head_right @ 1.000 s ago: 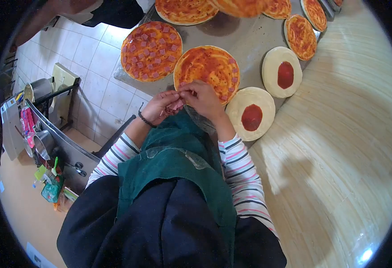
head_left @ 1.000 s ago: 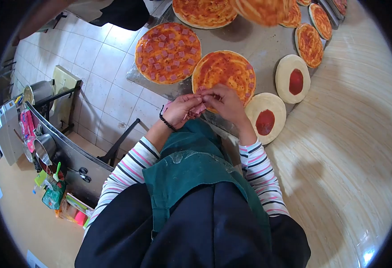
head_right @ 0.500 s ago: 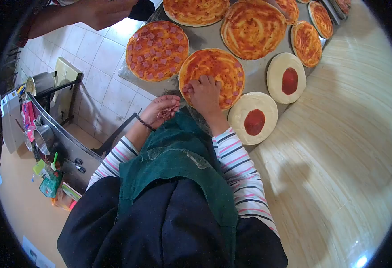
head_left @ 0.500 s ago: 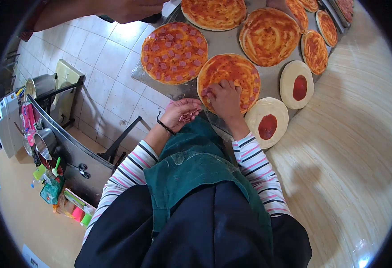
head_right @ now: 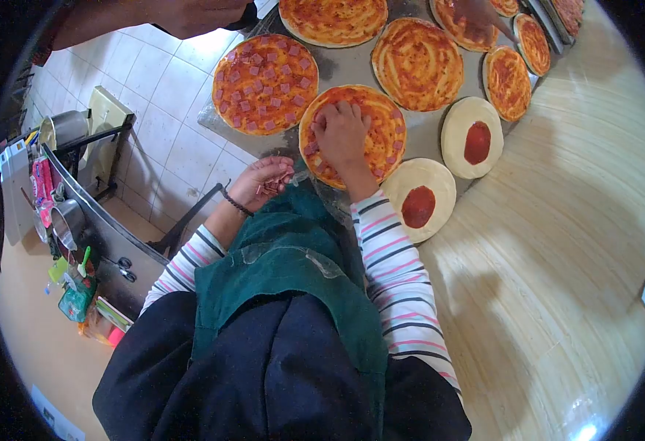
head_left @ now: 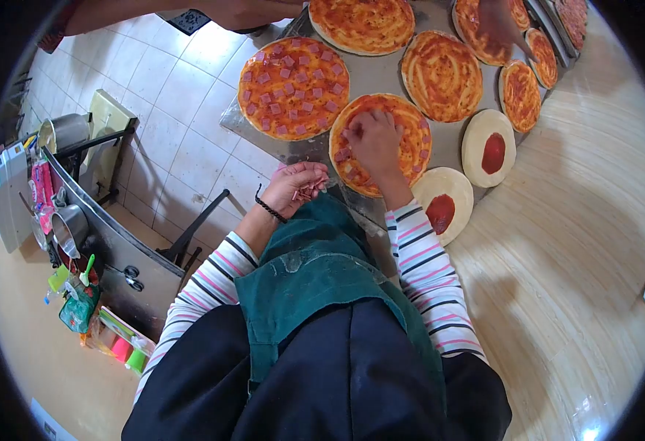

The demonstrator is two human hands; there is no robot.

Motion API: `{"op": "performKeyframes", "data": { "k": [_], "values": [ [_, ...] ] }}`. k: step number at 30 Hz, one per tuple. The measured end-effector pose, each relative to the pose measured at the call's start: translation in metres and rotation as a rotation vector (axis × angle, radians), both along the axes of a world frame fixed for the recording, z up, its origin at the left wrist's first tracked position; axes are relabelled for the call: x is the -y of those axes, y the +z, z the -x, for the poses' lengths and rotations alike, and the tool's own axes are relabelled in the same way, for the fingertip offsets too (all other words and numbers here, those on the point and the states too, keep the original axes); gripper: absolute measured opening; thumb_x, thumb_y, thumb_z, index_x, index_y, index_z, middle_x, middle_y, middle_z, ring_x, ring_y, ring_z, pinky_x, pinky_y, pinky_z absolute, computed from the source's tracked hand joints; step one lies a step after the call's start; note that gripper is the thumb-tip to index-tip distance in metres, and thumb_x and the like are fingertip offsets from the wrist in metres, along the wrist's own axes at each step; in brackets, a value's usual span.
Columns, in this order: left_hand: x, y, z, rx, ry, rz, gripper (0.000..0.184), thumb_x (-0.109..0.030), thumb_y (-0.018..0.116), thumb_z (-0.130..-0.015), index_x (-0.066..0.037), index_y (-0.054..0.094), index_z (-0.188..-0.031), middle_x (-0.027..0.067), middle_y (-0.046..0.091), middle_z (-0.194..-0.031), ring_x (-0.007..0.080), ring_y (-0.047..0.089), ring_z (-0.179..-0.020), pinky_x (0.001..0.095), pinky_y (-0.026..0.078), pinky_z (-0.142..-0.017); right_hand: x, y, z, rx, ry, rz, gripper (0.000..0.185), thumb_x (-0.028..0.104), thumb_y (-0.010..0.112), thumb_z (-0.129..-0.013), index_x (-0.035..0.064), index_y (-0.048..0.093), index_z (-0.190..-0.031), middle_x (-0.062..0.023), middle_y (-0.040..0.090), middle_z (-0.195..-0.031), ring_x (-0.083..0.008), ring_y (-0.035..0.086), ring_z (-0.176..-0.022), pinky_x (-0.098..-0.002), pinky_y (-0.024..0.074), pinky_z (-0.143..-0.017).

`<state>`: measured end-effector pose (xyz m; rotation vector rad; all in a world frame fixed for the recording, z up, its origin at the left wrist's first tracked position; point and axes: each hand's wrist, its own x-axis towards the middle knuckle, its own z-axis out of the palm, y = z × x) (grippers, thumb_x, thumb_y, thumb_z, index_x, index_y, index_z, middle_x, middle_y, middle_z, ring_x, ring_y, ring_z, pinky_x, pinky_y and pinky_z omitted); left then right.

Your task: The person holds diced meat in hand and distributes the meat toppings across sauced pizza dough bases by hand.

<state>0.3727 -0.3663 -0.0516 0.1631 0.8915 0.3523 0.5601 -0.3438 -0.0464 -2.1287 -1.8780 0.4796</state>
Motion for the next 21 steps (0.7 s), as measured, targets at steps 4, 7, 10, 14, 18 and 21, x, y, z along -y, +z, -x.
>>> {"op": "performKeyframes", "data": {
  "k": [4, 7, 10, 14, 18, 21],
  "values": [
    [-0.002, 0.001, 0.004, -0.008, 0.028, 0.001, 0.018, -0.01, 0.054, -0.078, -0.001, 0.052, -0.093, 0.0031, 0.058, -0.077, 0.0084, 0.055, -0.064, 0.0182, 0.044, -0.052, 0.013, -0.005, -0.006, -0.194, 0.124, -0.047, 0.01, 0.016, 0.059, -0.066, 0.0153, 0.061, -0.076, -0.0053, 0.048, -0.074, -0.0239, 0.046, -0.082, -0.0391, 0.0345, -0.071],
    [-0.004, 0.003, 0.004, -0.016, 0.021, 0.001, 0.019, -0.01, 0.054, -0.078, -0.001, 0.052, -0.094, 0.0033, 0.058, -0.077, 0.0086, 0.055, -0.064, 0.0185, 0.044, -0.053, 0.02, 0.008, -0.004, -0.053, 0.326, 0.007, 0.012, 0.016, 0.058, -0.066, 0.0166, 0.061, -0.077, -0.0053, 0.047, -0.079, -0.0232, 0.044, -0.085, -0.0384, 0.0346, -0.072],
    [-0.003, 0.001, 0.003, -0.01, 0.021, 0.002, 0.019, -0.01, 0.054, -0.078, -0.001, 0.052, -0.095, 0.0032, 0.058, -0.077, 0.0088, 0.055, -0.064, 0.0185, 0.044, -0.053, 0.017, 0.01, -0.004, 0.037, 0.364, 0.093, 0.012, 0.016, 0.057, -0.065, 0.0162, 0.061, -0.076, -0.005, 0.046, -0.082, -0.0232, 0.043, -0.087, -0.038, 0.0347, -0.072],
    [-0.003, 0.002, 0.004, -0.008, 0.014, -0.004, 0.02, -0.01, 0.054, -0.078, -0.001, 0.051, -0.095, 0.0033, 0.058, -0.077, 0.009, 0.055, -0.064, 0.0187, 0.044, -0.053, 0.015, 0.01, -0.007, 0.016, 0.38, 0.144, 0.013, 0.017, 0.057, -0.065, 0.0169, 0.061, -0.077, -0.0072, 0.048, -0.085, -0.0253, 0.043, -0.088, -0.0397, 0.0343, -0.071],
    [-0.005, 0.003, 0.006, 0.004, 0.032, 0.0, 0.021, -0.01, 0.054, -0.078, -0.001, 0.051, -0.096, 0.0035, 0.058, -0.077, 0.0092, 0.054, -0.064, 0.0193, 0.044, -0.053, 0.003, 0.003, -0.014, -0.2, 0.11, 0.132, 0.01, 0.021, 0.057, -0.066, 0.0147, 0.062, -0.072, -0.0077, 0.05, -0.081, -0.0263, 0.045, -0.087, -0.0418, 0.0338, -0.071],
    [-0.005, 0.001, 0.002, 0.014, 0.032, 0.006, 0.021, -0.01, 0.054, -0.078, -0.001, 0.051, -0.097, 0.0037, 0.057, -0.077, 0.0093, 0.054, -0.065, 0.0195, 0.044, -0.053, -0.012, -0.003, -0.009, -0.102, 0.019, 0.097, 0.01, 0.022, 0.059, -0.065, 0.014, 0.063, -0.068, -0.0072, 0.052, -0.08, -0.0264, 0.046, -0.086, -0.0428, 0.0337, -0.072]
  ]
}}
